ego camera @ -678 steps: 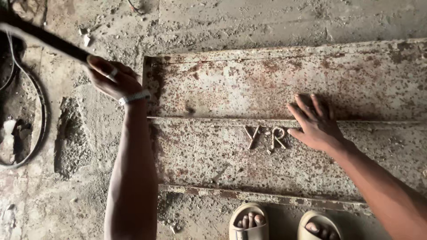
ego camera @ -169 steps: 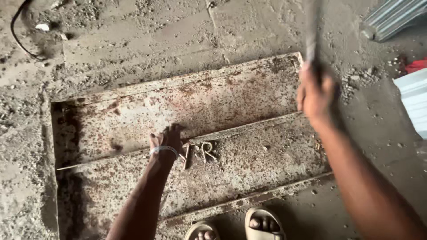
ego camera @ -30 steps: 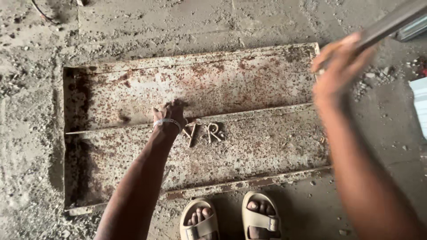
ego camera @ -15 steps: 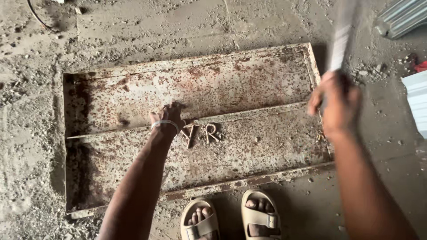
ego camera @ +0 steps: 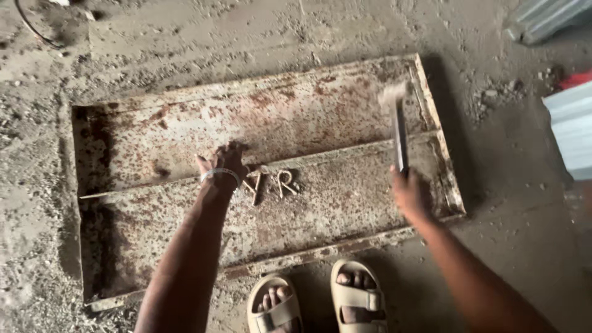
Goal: The person repeatedly strikes a rectangular metal tray with a hammer while holding it steady with the other hand. The letters 'Y' and 'R' are visible on the tray's surface. The person adjusts the tray's position and continues hammering along its edges and center.
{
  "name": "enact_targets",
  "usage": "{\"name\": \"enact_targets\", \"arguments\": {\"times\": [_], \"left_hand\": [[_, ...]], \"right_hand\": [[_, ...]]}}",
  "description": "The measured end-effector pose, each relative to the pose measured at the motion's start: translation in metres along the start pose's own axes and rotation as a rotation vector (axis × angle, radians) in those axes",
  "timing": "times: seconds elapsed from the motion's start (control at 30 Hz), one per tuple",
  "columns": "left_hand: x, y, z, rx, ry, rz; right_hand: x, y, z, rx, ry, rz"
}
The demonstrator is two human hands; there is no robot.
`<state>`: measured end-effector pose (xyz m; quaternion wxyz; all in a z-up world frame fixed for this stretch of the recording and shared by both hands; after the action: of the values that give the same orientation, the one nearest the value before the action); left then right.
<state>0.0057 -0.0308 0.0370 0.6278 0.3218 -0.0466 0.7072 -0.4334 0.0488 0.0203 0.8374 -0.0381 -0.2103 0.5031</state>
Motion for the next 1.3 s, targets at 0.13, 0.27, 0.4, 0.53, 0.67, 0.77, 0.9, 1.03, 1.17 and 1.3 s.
{"name": "enact_targets", "arguments": {"times": [0.13,0.27,0.4,0.53,0.67,0.77,0.9,1.03,1.17,1.3], "left_hand": [[0.000,-0.003,-0.002,0.018,-0.024,0.019],[-0.006,-0.004,-0.004,-0.015,0.002,0.001],[-0.006,-0.005,-0.006,-0.025,-0.004,-0.010],[-0.005,-0.004,-0.004,0.001,-0.047,0.037],[-0.003,0.002,0.002,-0.051,-0.009,0.044],[-0.002,0.002,0.001,-0.008,-0.006,0.055],[0.001,0.001,0.000,-0.007,0.030,0.035],[0.001,-0.001,0.002,0.030,0.048,0.000],[-0.002,0.003,0.001,-0.031,-0.032,0.019],[0.004,0.001,0.003,0.007,-0.048,0.072]], "right_hand": [[-0.007,0.001,0.067,-0.790,0.040,0.200],[0.000,-0.029,0.181,-0.893,0.399,0.660],[-0.037,-0.038,0.198,-1.134,0.590,0.493],[-0.038,-0.020,0.084,-0.597,0.574,0.493],[-0.033,0.043,-0.001,0.073,0.104,0.020],[-0.035,0.058,0.018,-0.692,-0.011,-0.129],[-0.012,0.042,0.105,-0.757,0.195,0.157],[-0.015,0.024,0.183,-1.038,0.362,0.388],[-0.044,0.004,0.183,-1.023,0.478,0.497],[-0.029,0.009,0.069,-0.264,0.482,0.096]]}}
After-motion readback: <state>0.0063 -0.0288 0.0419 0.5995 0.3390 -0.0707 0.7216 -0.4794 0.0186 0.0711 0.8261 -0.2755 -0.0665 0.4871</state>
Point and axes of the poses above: each hand's wrist, its own x-axis away from the middle knuckle, its own z-axis out of the back of the hand, y = z × x, the point moved 4 cm from there along -x, towards the middle knuckle, and after that the axes turned 15 degrees about x, right-handed, at the moved point
